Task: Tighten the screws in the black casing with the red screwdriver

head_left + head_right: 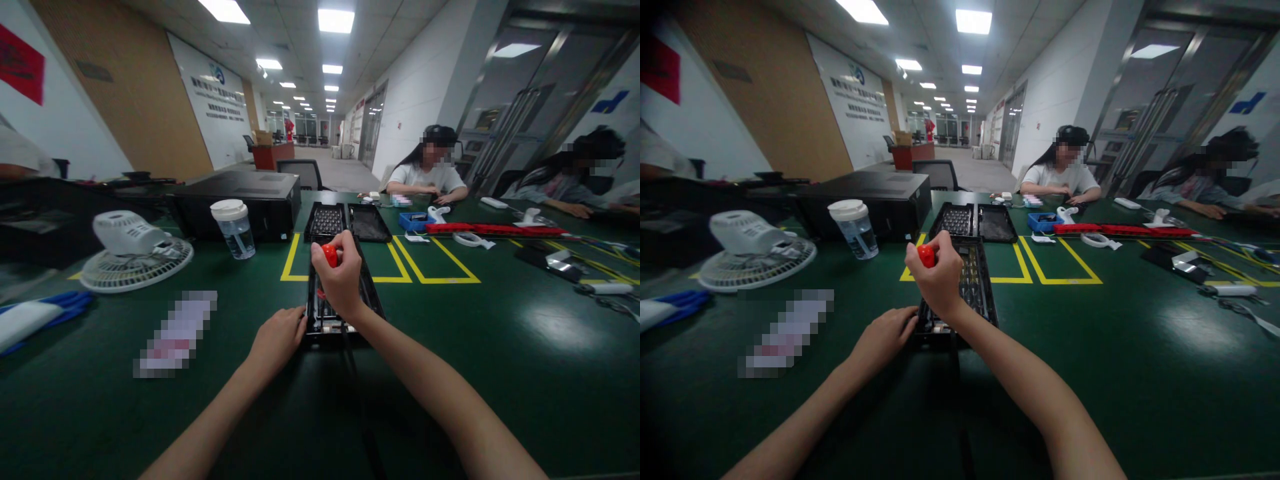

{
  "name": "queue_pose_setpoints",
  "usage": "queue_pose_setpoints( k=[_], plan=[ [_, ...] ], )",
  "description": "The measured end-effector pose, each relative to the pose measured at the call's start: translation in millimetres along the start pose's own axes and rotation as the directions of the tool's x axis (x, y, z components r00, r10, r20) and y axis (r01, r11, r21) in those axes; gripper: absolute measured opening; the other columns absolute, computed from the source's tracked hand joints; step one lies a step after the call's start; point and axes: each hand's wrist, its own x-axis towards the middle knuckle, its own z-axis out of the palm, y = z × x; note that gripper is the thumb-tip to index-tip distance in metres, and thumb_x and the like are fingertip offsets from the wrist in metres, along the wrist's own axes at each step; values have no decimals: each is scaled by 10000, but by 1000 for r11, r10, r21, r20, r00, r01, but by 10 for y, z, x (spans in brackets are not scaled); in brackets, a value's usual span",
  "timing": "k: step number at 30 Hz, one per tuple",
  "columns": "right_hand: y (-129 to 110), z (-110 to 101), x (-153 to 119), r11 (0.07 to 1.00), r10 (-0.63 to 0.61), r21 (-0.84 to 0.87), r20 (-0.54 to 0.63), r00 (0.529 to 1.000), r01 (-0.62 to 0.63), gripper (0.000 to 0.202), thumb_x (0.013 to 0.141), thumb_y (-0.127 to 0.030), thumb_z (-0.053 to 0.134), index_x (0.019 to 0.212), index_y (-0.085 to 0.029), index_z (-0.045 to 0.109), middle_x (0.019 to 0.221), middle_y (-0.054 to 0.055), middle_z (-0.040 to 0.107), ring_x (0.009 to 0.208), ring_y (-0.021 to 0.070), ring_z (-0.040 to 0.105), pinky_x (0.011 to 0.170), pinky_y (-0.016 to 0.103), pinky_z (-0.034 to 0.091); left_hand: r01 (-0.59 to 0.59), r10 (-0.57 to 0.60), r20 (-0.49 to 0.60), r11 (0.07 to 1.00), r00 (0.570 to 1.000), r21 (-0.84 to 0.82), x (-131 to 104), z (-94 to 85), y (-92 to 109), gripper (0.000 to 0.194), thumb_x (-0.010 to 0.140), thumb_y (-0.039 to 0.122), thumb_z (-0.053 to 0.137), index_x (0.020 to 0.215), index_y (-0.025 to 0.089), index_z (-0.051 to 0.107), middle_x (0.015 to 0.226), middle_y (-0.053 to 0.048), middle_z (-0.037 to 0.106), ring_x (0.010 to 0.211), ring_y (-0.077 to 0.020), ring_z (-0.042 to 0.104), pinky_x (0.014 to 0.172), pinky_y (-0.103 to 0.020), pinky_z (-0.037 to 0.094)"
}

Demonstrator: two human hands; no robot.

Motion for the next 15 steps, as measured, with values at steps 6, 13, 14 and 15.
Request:
queue_pose_setpoints(
  k=[6,13,14,15],
  plan=[
    [26,-14,100,985,20,159,292,956,-69,157,816,-297,503,714,-180,526,620,-37,473,558,93,440,562,226,367,9,-9,11,1000,1000,-3,-8,-20,13,353,900,311,324,1139,204,563,1049,-78,655,948,-189,591,800,-294,439],
    [145,-41,216,855,19,440,505,863,-276,169,778,-296,570,821,-164,667,826,34,640,759,135,608,751,279,481,14,-14,6,1000,1000,-1,-15,-23,10,347,897,330,328,1135,222,557,1018,-72,657,910,-188,602,739,-281,445],
    [156,-46,219,818,7,484,533,846,-311,167,773,-285,576,840,-162,668,886,47,646,815,147,620,790,298,486,18,-18,6,1000,1000,1,-15,-22,10,345,897,330,329,1135,227,556,1009,-70,658,899,-186,604,731,-278,444],
    [163,-52,220,775,-6,524,567,824,-354,168,768,-278,580,855,-161,664,951,59,644,858,158,627,813,316,491,21,-21,5,1000,1000,4,-15,-20,9,343,896,329,331,1134,229,556,999,-68,658,888,-185,605,723,-277,444]
  ],
)
